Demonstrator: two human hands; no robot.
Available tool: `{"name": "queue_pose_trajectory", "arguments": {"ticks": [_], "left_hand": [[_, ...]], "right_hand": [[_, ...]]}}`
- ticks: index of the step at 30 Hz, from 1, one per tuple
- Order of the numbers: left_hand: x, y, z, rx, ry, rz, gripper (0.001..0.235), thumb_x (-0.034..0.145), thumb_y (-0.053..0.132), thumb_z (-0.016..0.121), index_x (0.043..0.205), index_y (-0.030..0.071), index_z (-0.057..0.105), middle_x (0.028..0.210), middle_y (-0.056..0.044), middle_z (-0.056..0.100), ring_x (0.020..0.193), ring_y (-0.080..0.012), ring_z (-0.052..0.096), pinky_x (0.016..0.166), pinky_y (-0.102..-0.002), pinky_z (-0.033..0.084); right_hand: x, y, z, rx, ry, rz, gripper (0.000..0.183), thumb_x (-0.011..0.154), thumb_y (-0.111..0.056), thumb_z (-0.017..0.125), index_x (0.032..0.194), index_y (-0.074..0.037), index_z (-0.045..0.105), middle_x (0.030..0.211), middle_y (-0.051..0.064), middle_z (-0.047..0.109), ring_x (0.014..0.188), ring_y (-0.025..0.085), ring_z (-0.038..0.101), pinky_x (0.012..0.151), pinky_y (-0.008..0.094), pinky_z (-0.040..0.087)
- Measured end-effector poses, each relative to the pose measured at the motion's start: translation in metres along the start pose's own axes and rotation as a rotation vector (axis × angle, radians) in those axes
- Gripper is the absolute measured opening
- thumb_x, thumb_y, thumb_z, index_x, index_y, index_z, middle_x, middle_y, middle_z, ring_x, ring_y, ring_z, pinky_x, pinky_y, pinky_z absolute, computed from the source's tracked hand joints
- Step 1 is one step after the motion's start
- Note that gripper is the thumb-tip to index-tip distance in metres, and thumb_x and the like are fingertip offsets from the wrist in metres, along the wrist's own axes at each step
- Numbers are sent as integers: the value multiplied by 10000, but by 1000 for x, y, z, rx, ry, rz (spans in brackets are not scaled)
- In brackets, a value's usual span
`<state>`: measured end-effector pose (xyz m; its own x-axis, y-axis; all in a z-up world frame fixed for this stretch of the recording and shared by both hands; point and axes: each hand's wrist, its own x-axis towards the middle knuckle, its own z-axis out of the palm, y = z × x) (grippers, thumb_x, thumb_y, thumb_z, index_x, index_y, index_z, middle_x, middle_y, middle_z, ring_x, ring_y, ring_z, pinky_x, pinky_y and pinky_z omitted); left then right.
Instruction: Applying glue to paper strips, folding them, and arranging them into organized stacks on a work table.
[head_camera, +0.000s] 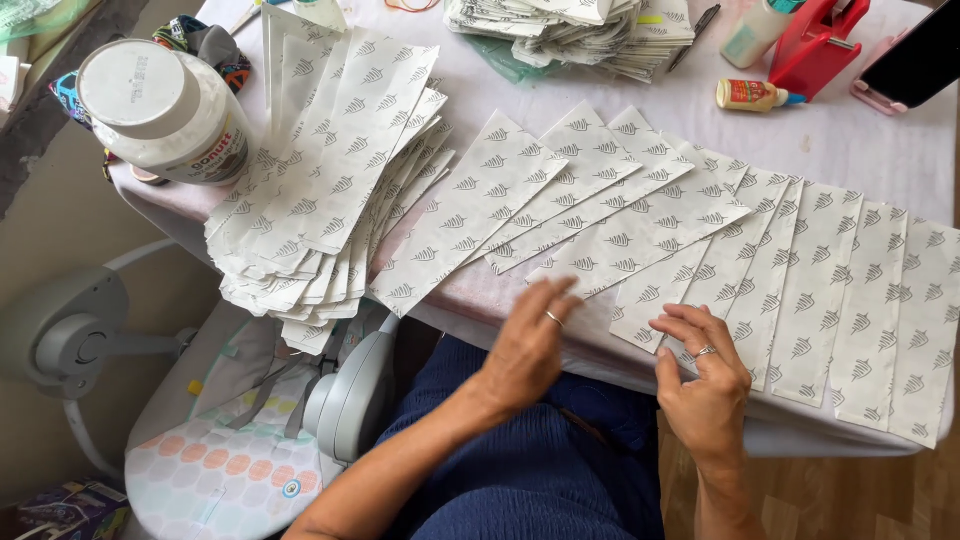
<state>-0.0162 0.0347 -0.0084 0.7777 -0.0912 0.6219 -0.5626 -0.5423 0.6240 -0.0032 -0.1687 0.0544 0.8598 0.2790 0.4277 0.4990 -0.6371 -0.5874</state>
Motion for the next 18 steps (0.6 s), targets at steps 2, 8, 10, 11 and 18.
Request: {"name": "queue_pose_trajectory", "arguments": {"ticks": [2,8,10,11,18], "left_hand": [[3,-13,-14,77,42,-29,438,888,-206,363,1260,-70,549,1407,-297,525,1268,-450,557,1184,-562,388],[7,-31,-25,492,-217,-59,737,734,-131,443,1458,7,435,1475,-243,526,1478,-432,382,1246,-534,258],[4,-30,-21,588,-224,-42,630,866,-41,492,1490,-41,406,1486,-302,509,1488,-486,338,1257,-587,227],[4,-26,-21,589,-222,-46,630,866,-41,492,1490,-41,406,1486,-302,509,1488,-486,338,1257,-587,227],[9,-2,-10,550,-198,-73,604,844,8,514,1444,-19,454,1378,-268,551,1383,-480,463,1207,-596,291]], "right_hand": [[4,-9,7,-8,35,-62,310,884,175,597,1131,38,724,1229,154,672,1160,284,661,1217,461,470],[19,-22,50,-46,-193,-330,583,878,-39,772,1420,0,562,1511,142,535,1408,266,522,1283,534,305],[20,-22,58,-213,-274,-449,722,872,-188,797,1487,4,472,1499,109,568,1452,290,479,1263,526,312],[19,-19,54,-212,-277,-452,722,872,-188,797,1487,4,472,1499,109,568,1452,290,479,1263,526,312],[17,-6,32,-63,-191,-296,574,872,-63,784,1393,21,558,1319,142,652,1269,299,625,1264,547,350]]}}
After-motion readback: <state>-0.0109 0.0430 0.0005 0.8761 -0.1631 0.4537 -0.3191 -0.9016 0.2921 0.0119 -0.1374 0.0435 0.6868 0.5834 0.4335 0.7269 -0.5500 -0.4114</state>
